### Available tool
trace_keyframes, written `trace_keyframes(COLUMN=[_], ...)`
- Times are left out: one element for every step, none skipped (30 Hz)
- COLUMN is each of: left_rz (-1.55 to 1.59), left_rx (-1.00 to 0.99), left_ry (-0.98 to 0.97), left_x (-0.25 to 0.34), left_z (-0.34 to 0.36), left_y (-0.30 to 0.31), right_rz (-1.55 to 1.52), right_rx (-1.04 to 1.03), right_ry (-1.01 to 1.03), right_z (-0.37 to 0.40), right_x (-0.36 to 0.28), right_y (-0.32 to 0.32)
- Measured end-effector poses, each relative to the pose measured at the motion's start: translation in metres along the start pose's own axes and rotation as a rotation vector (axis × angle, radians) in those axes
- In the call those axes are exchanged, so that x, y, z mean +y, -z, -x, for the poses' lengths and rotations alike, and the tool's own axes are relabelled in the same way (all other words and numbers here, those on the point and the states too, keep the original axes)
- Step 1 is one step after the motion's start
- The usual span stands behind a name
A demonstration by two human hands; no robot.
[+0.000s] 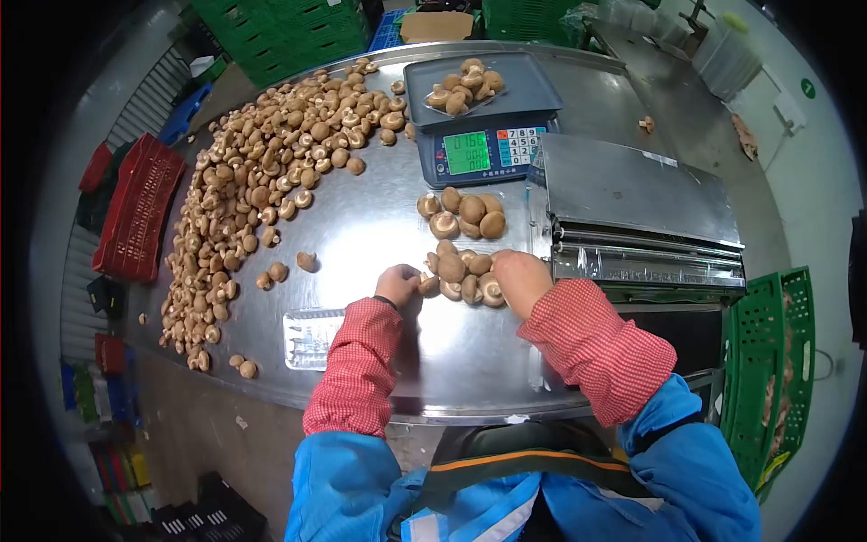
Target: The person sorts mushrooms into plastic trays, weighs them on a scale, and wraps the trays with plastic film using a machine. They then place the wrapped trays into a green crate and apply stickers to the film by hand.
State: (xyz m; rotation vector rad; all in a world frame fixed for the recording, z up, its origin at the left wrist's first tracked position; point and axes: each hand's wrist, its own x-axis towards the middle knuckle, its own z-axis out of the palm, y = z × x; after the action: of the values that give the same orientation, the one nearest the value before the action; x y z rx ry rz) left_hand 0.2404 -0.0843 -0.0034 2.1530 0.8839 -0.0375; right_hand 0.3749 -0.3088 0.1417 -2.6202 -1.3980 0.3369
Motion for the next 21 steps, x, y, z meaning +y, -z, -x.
trace_keyframes(left_rz=[-0.024, -0.047, -0.074, -0.104, -0.137, -0.13, -0.134, -0.133, -0.13, -0.133, -0.135, -0.135, -0.132, -0.129, -0.127, -0.133, -0.14, -0.149, -0.099, -0.049, 0.002], left_rx=[0.013, 0.026, 0.023, 0.022, 0.023, 0.02, 0.02, 0.022, 0.027, 0.052, 0.078, 0.104, 0.129, 0.155, 0.182, 0.197, 0.212, 0.225, 0.225, 0.224, 0.223], left_ry=[0.01, 0.024, 0.05, 0.077, 0.102, 0.106, 0.132, 0.141, 0.147, 0.137, 0.128, 0.12, 0.115, 0.11, 0.104, 0.102, 0.099, 0.094, 0.095, 0.093, 0.087], left_x=[-0.001, -0.002, -0.002, -0.001, -0.002, -0.004, -0.002, -0.001, -0.001, -0.006, -0.013, -0.014, -0.016, -0.017, -0.014, -0.012, -0.008, -0.004, 0.001, 0.006, 0.009], left_z=[0.0, 0.004, 0.012, 0.022, 0.032, 0.043, 0.054, 0.064, 0.071, 0.073, 0.074, 0.076, 0.079, 0.081, 0.084, 0.087, 0.092, 0.097, 0.103, 0.108, 0.111], left_y=[-0.003, -0.006, -0.008, -0.007, -0.005, -0.004, -0.004, -0.004, -0.004, -0.007, -0.013, -0.015, -0.017, -0.017, -0.016, -0.013, -0.011, -0.007, -0.002, 0.005, 0.01], right_rz=[0.028, 0.044, 0.061, 0.051, 0.04, -0.012, -0.068, -0.123, -0.177, -0.24, -0.31, -0.38, -0.449, -0.564, -0.681, -0.798, -0.828, -0.86, -0.893, -0.887, -0.88], right_rx=[-0.076, -0.082, -0.089, -0.073, -0.054, -0.109, -0.148, -0.186, -0.222, -0.137, -0.11, -0.084, -0.059, -0.138, -0.216, -0.293, -0.281, -0.267, -0.251, -0.234, -0.212], right_ry=[-0.07, -0.09, -0.11, -0.126, -0.141, -0.153, -0.2, -0.248, -0.296, -0.363, -0.356, -0.35, -0.342, -0.404, -0.465, -0.524, -0.51, -0.498, -0.488, -0.446, -0.405], right_z=[-0.007, -0.011, -0.015, -0.016, -0.017, -0.019, -0.021, -0.023, -0.025, -0.025, -0.027, -0.029, -0.03, -0.034, -0.038, -0.04, -0.04, -0.038, -0.034, -0.03, -0.025], right_x=[0.001, 0.005, 0.008, 0.01, 0.012, 0.014, 0.015, 0.017, 0.019, 0.019, 0.022, 0.024, 0.026, 0.028, 0.029, 0.03, 0.031, 0.028, 0.025, 0.022, 0.017], right_y=[-0.007, -0.017, -0.027, -0.035, -0.043, -0.05, -0.059, -0.068, -0.078, -0.086, -0.093, -0.097, -0.101, -0.104, -0.102, -0.101, -0.101, -0.096, -0.088, -0.08, -0.065])
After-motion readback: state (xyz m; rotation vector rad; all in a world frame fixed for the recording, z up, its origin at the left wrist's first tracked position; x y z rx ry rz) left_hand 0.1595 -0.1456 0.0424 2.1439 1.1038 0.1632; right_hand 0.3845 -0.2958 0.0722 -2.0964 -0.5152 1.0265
